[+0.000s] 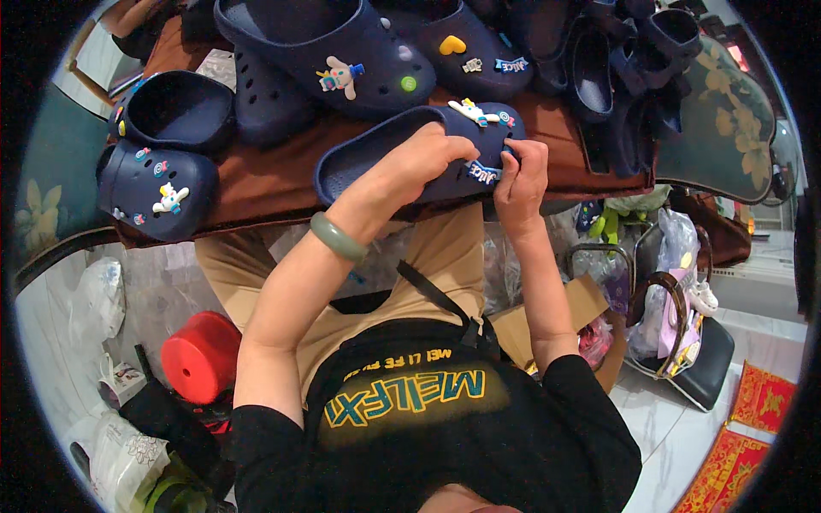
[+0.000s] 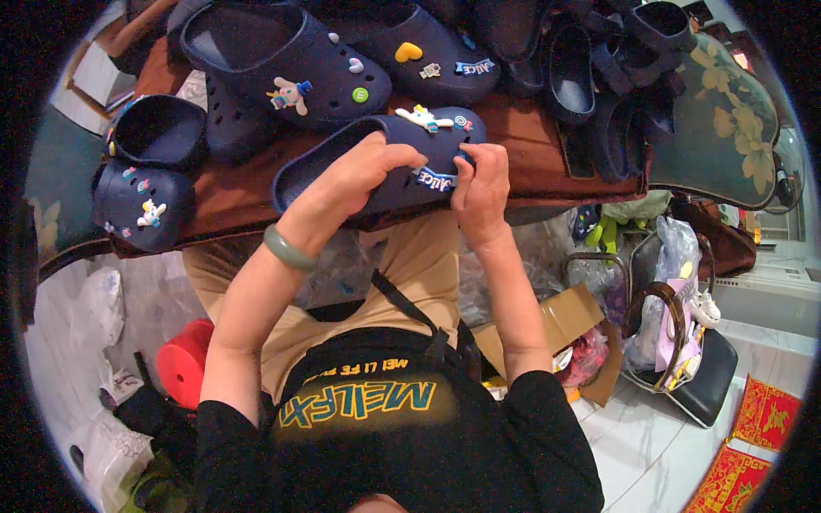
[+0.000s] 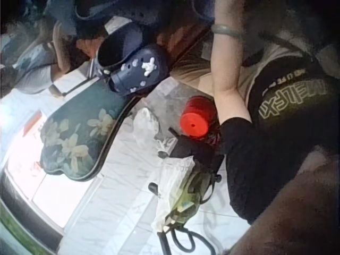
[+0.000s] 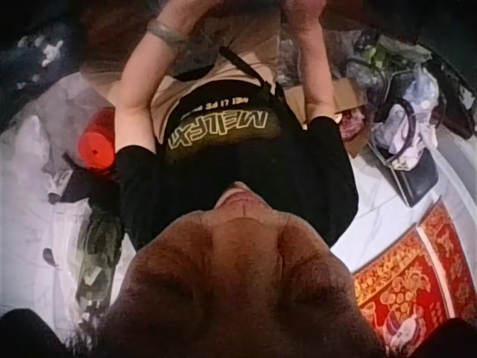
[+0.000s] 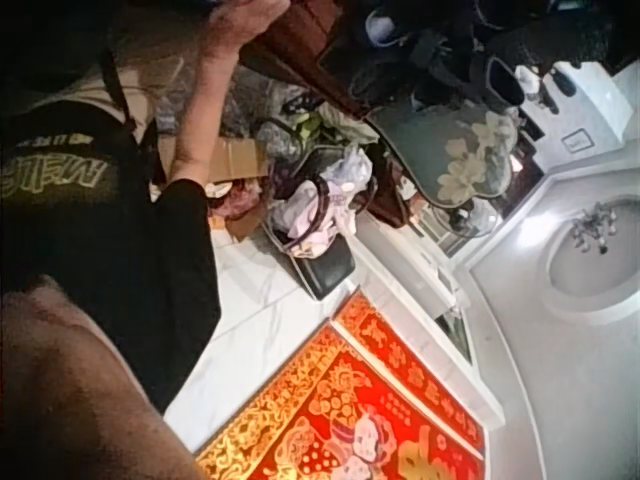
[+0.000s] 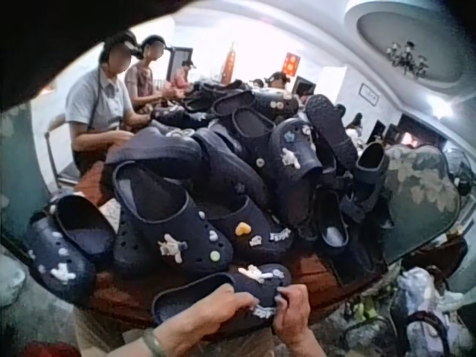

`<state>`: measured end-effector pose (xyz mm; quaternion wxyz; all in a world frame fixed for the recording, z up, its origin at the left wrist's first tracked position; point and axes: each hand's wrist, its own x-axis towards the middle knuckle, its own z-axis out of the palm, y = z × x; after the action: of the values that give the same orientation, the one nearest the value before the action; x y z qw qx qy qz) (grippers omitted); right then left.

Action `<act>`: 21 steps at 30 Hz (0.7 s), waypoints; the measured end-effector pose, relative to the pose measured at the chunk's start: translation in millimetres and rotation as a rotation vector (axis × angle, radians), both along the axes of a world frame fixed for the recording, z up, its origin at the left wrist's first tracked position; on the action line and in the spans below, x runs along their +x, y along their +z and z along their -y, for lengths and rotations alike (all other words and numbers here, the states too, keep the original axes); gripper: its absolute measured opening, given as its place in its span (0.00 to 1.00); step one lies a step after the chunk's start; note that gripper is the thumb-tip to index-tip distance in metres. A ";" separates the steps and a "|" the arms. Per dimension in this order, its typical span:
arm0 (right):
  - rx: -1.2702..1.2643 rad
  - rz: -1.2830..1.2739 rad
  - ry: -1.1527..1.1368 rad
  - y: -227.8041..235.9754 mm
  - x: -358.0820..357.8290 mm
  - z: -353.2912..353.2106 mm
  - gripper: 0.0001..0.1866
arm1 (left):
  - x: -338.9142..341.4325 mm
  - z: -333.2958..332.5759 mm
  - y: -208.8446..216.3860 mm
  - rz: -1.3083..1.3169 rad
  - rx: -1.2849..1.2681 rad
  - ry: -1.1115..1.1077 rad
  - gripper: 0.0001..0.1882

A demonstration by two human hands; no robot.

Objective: The worker is attaching small decorative charms to clogs at a manufacturing station.

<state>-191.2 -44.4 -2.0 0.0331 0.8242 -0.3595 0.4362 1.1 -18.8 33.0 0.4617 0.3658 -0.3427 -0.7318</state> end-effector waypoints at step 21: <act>0.458 0.080 0.009 13.0 -45.4 83.7 0.14 | -1.5 -2.5 -0.8 -0.062 -0.062 0.056 0.20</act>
<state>-236.6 -128.1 11.0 -0.1710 0.7938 -0.4467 0.3757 -0.4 -16.3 32.2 0.5036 0.3377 -0.3403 -0.7187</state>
